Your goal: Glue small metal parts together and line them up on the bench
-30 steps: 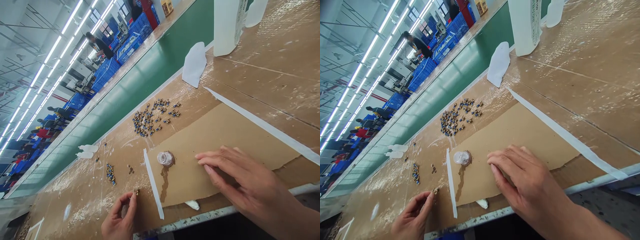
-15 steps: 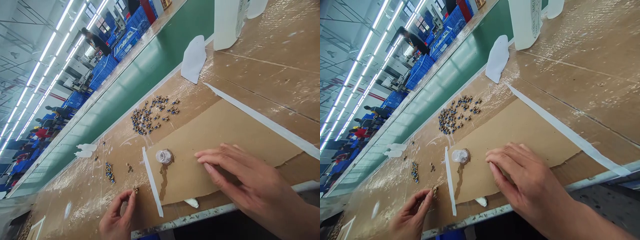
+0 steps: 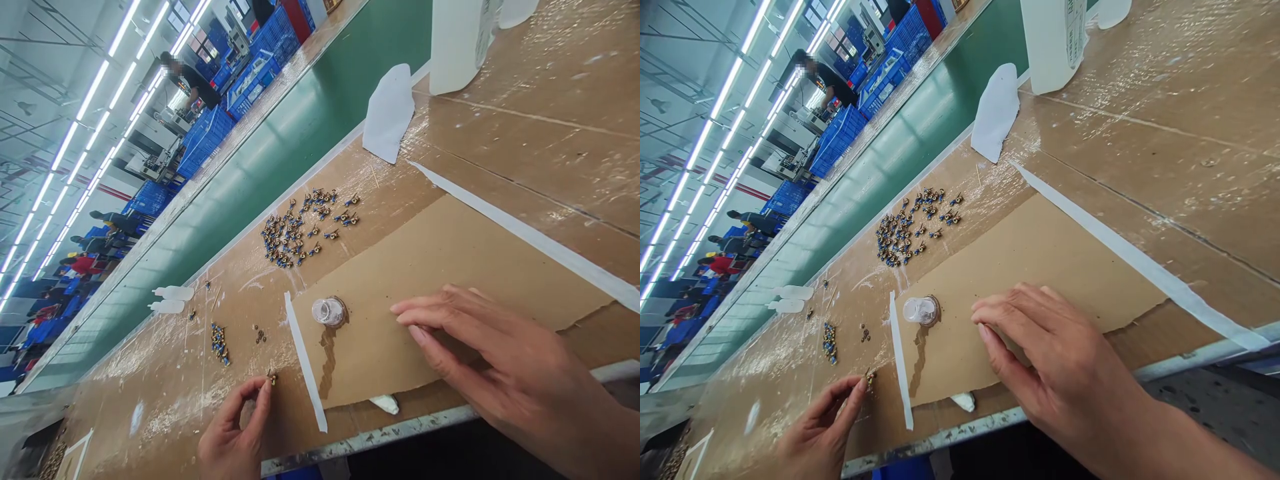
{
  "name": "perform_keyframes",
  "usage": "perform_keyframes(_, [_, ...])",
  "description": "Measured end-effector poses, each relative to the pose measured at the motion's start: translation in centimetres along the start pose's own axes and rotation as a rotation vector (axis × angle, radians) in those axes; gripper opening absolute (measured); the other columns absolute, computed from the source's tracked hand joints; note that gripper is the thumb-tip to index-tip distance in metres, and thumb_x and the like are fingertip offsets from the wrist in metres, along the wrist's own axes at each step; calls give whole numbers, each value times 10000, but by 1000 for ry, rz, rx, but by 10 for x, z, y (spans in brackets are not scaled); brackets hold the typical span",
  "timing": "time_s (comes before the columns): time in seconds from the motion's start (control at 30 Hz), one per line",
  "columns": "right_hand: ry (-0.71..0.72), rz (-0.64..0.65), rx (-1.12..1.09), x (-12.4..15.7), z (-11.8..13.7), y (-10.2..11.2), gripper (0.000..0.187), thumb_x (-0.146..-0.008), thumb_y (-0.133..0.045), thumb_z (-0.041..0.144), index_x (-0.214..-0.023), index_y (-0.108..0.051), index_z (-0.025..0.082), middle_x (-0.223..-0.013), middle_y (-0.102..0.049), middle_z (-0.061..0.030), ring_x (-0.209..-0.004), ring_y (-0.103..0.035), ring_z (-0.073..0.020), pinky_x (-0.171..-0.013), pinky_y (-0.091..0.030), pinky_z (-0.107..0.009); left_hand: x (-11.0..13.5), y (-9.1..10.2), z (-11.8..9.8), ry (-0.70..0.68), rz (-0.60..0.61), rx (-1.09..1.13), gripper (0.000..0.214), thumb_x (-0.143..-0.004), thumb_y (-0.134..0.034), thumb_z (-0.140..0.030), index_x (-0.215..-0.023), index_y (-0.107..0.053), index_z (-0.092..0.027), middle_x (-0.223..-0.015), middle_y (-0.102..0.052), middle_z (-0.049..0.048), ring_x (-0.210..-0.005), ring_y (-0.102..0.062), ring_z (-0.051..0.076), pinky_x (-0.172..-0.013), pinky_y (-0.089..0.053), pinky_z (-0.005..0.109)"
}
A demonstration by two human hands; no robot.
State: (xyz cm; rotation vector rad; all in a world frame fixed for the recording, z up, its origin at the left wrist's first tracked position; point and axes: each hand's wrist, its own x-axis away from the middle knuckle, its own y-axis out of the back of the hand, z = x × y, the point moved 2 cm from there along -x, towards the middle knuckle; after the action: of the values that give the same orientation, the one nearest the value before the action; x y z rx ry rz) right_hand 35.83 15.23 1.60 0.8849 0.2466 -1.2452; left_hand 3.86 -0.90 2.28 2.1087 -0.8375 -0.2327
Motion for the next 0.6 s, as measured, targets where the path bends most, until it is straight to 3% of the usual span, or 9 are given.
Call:
perform_keyframes(0.4, [-18, -1, 3, 2, -1, 1, 151, -890, -515, 128, -1008, -594, 179, -979, -674, -12, -897, -621, -122, -964, -396, -284, -1, 0, -4, 12, 20, -99, 494, -552, -749, -583, -876, -738, -211, -959, -735, 36, -998, -641, 253, -995, -430, 327])
perform_keyframes(0.6, [-8, -4, 4, 1, 0, 0, 138, -892, -518, 130, -999, -594, 172, -960, -675, -12, -880, -622, -121, -970, -393, -287, 4, -4, -19, 1, -14, -128, 502, -536, -735, -612, -840, -738, -213, -923, -736, 45, -971, -642, 266, -976, -430, 358])
